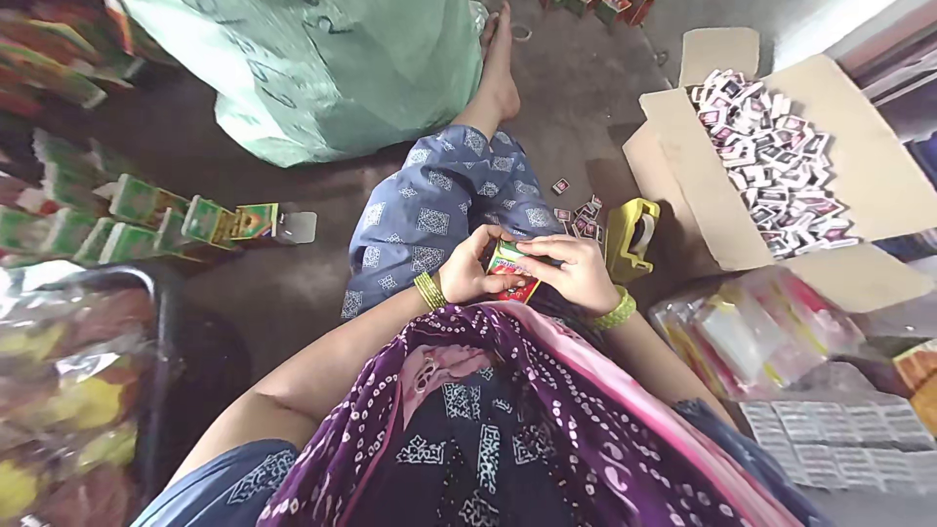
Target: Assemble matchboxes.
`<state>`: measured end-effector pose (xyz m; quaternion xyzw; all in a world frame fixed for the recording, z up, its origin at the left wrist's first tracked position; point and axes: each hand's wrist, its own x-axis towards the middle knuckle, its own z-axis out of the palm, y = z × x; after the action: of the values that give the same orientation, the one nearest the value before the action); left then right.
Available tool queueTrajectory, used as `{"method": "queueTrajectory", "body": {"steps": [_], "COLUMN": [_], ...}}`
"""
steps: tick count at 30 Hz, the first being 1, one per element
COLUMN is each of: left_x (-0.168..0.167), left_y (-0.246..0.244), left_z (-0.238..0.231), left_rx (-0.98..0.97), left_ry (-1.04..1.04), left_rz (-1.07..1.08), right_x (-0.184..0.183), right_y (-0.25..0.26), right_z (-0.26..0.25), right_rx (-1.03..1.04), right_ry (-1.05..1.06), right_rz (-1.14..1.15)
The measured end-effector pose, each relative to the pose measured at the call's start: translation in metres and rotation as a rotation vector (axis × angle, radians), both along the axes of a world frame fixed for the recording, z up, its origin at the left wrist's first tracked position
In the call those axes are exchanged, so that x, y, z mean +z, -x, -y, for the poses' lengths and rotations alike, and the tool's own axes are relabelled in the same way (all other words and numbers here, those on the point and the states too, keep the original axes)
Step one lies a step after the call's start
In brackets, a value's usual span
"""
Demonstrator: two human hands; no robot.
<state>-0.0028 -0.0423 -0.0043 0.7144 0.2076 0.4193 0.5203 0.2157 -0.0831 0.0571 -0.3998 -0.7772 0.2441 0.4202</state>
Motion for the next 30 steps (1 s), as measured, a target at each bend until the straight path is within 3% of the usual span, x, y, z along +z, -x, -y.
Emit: {"method": "queueTrajectory", "body": {"steps": [14,21,24,27,29,30], "left_x": [-0.007,-0.011,-0.012,-0.009,-0.009,-0.009], "left_y": [0.001,-0.001,-0.003,-0.004,-0.005,-0.004], "left_z": [-0.003,-0.002,-0.001,-0.002,-0.002,-0.001], "left_rx": [-0.006,0.006,-0.009,-0.016,0.0,0.008], "left_ry": [-0.079,0.096,0.065,0.027,0.028,0.032], "left_rz": [0.041,0.052,0.045,0.031,0.024,0.024], "right_x": [0.005,-0.028,-0.028,-0.02,-0.019,-0.02], "right_y": [-0.005,0.001,0.0,0.0,0.003,0.004], "right_z": [0.005,0.022,0.029,0.027,0.026,0.027], "right_rx": [0.122,-0.101,-0.106,-0.159,-0.203,-0.197], "right_ry": [0.031,-0.081,0.077,0.38,0.438,0.4], "right_rz": [0.107,0.048,-0.073,-0.413,-0.536,-0.491]}}
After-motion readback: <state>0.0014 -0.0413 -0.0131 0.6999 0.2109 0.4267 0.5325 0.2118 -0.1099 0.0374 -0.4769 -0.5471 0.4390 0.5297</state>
